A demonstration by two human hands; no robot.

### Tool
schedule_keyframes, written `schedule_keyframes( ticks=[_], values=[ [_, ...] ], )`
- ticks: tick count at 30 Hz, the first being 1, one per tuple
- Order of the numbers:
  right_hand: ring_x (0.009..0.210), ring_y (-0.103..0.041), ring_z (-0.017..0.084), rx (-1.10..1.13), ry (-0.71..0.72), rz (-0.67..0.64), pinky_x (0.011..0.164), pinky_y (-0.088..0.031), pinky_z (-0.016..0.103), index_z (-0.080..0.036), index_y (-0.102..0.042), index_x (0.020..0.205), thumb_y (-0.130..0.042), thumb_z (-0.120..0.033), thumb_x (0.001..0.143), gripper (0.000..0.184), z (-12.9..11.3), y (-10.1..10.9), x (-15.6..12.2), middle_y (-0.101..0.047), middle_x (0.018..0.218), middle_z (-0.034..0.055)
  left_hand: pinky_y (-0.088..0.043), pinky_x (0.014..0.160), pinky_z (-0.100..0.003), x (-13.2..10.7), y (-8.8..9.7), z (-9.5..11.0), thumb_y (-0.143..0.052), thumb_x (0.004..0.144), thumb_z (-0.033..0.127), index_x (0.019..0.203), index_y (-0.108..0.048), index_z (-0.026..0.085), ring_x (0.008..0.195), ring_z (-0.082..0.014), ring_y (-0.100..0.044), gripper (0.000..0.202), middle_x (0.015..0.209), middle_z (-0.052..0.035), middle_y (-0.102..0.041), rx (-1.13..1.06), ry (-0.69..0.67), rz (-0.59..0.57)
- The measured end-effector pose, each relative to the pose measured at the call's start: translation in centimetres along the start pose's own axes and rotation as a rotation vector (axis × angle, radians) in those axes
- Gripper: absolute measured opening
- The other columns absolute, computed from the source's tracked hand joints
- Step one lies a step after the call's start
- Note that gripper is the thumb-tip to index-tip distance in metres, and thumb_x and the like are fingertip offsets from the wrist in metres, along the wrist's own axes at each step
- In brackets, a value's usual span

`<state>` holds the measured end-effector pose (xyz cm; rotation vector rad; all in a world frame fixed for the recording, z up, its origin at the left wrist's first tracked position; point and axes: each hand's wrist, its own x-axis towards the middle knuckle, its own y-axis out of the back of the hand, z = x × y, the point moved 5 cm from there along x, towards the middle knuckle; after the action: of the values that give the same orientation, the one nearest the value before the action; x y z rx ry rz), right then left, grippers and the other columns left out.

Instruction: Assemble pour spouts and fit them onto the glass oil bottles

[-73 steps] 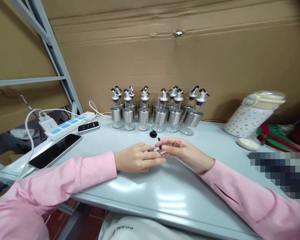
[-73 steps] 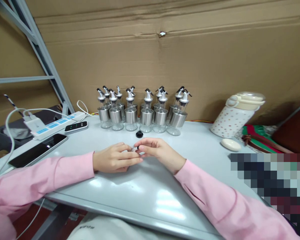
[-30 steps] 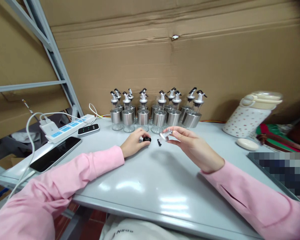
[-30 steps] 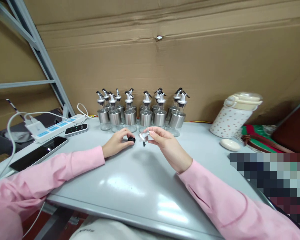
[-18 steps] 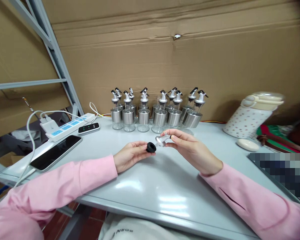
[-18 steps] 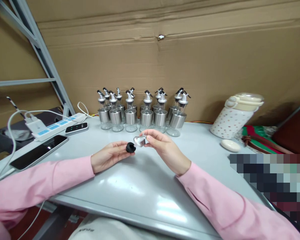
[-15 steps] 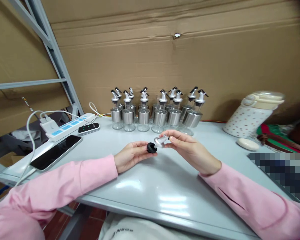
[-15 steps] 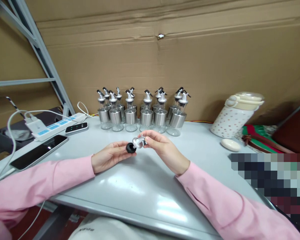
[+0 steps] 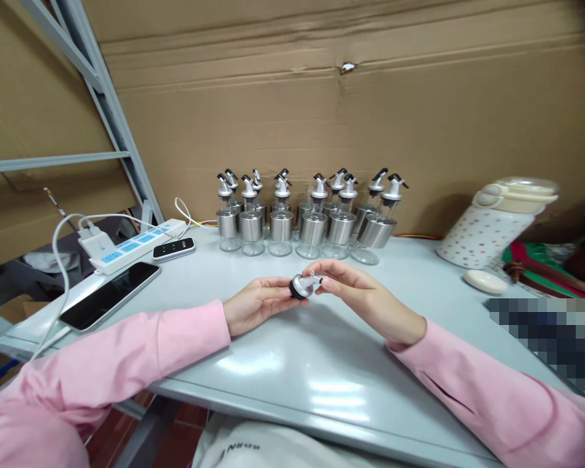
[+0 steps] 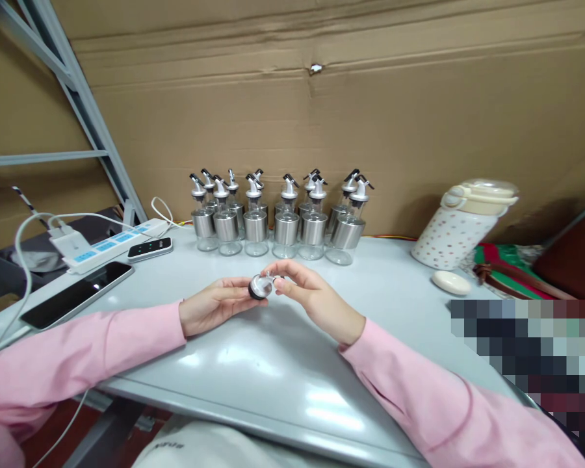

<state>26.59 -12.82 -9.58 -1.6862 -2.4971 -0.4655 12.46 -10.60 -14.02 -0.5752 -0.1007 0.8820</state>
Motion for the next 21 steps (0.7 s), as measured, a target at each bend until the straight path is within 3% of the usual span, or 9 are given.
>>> schedule_keyframes(
  ticks=[8, 21],
  values=[
    [0.095, -0.051, 0.020, -0.021, 0.007, -0.014, 0.087, -0.040, 0.038, -0.022, -0.057, 0.097, -0.052, -0.042, 0.081, 0.026, -0.1, 0.1, -0.1, -0.057, 0.101, 0.0052, -0.046, 0.069, -0.020, 0.1, 0.8, -0.3, -0.071, 0.067, 0.012, 0.085, -0.065, 0.010, 0.070, -0.0102, -0.063, 0.019, 0.082, -0.0053, -0.067, 0.059, 0.019, 0.060],
    [0.101, -0.051, 0.019, -0.039, 0.008, -0.076, 0.094, -0.037, 0.035, -0.022, -0.056, 0.099, -0.050, -0.039, 0.083, 0.023, 0.4, -0.2, 0.0, -0.057, 0.103, 0.0040, -0.049, 0.069, -0.017, 0.1, 1.2, -0.3, -0.068, 0.069, 0.008, 0.078, -0.063, 0.007, 0.068, -0.0103, -0.065, 0.010, 0.076, -0.0044, -0.066, 0.012, 0.020, 0.106]
  ],
)
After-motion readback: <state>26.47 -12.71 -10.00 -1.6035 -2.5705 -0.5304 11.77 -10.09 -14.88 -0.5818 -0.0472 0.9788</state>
